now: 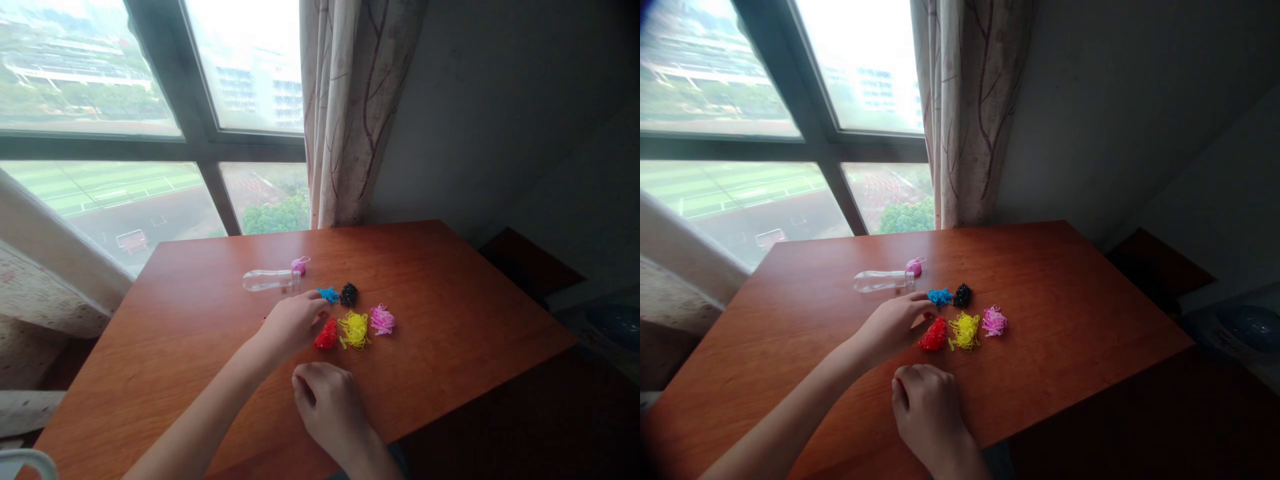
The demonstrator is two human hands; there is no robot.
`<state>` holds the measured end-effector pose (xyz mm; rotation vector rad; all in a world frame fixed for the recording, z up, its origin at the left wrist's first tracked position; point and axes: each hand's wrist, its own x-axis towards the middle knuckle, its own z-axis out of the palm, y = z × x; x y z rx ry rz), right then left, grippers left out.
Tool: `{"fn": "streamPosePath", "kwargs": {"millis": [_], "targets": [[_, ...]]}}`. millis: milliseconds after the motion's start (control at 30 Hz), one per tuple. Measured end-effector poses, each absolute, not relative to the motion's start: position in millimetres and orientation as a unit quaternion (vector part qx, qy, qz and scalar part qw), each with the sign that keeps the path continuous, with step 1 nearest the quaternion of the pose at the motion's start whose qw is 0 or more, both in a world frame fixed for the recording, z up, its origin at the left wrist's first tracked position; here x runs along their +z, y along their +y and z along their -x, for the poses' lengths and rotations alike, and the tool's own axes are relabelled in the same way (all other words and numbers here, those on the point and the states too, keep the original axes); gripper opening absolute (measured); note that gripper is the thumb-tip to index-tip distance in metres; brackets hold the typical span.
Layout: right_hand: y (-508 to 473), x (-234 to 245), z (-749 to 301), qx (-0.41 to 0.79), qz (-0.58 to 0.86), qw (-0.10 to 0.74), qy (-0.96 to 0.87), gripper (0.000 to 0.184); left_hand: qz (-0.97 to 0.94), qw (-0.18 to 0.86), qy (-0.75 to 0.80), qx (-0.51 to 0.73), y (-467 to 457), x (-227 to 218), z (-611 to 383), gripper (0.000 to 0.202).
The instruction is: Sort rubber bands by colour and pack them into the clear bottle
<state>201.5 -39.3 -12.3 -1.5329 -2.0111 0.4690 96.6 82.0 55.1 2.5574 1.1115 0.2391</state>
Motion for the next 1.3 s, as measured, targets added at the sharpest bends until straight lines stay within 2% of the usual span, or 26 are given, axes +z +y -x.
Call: {"fn": "streamPosePath", "kwargs": {"millis": [200, 367, 567, 700, 900, 1067, 1167, 1300], "targets": [[-53, -17, -236, 0.098, 0.632, 0.313, -0.703, 0.027, -0.857, 0.196, 0.453, 0.15, 67, 57, -56, 0.022], [-52, -21, -251, 0.026, 0.678, 0.26, -0.687, 0.031, -0.822, 0.213, 0.496, 0.184, 55, 46, -21, 0.021], [-47, -20, -244, -0.002, 0.711, 0.208, -0.671, 0.034, -0.796, 0.199, 0.53, 0.215, 48, 29, 6, 0.027], [-49, -21, -245, -0.005, 0.707, 0.214, -0.674, 0.033, -0.789, 0.206, 0.537, 0.215, 44, 20, 18, 0.026], [-50, -25, -249, -0.002, 0.681, 0.266, -0.682, 0.032, -0.779, 0.209, 0.552, 0.212, 42, 12, 24, 0.025], [-53, -25, -240, 0.047, 0.642, 0.306, -0.702, 0.029, -0.777, 0.228, 0.554, 0.193, 40, 11, 20, 0.024], [-52, -21, -222, 0.089, 0.613, 0.297, -0.727, 0.025, -0.775, 0.241, 0.555, 0.18, 38, 12, 16, 0.024], [-40, -14, -194, 0.112, 0.611, 0.242, -0.745, 0.022, -0.777, 0.245, 0.554, 0.173, 36, 10, 13, 0.023]]}}
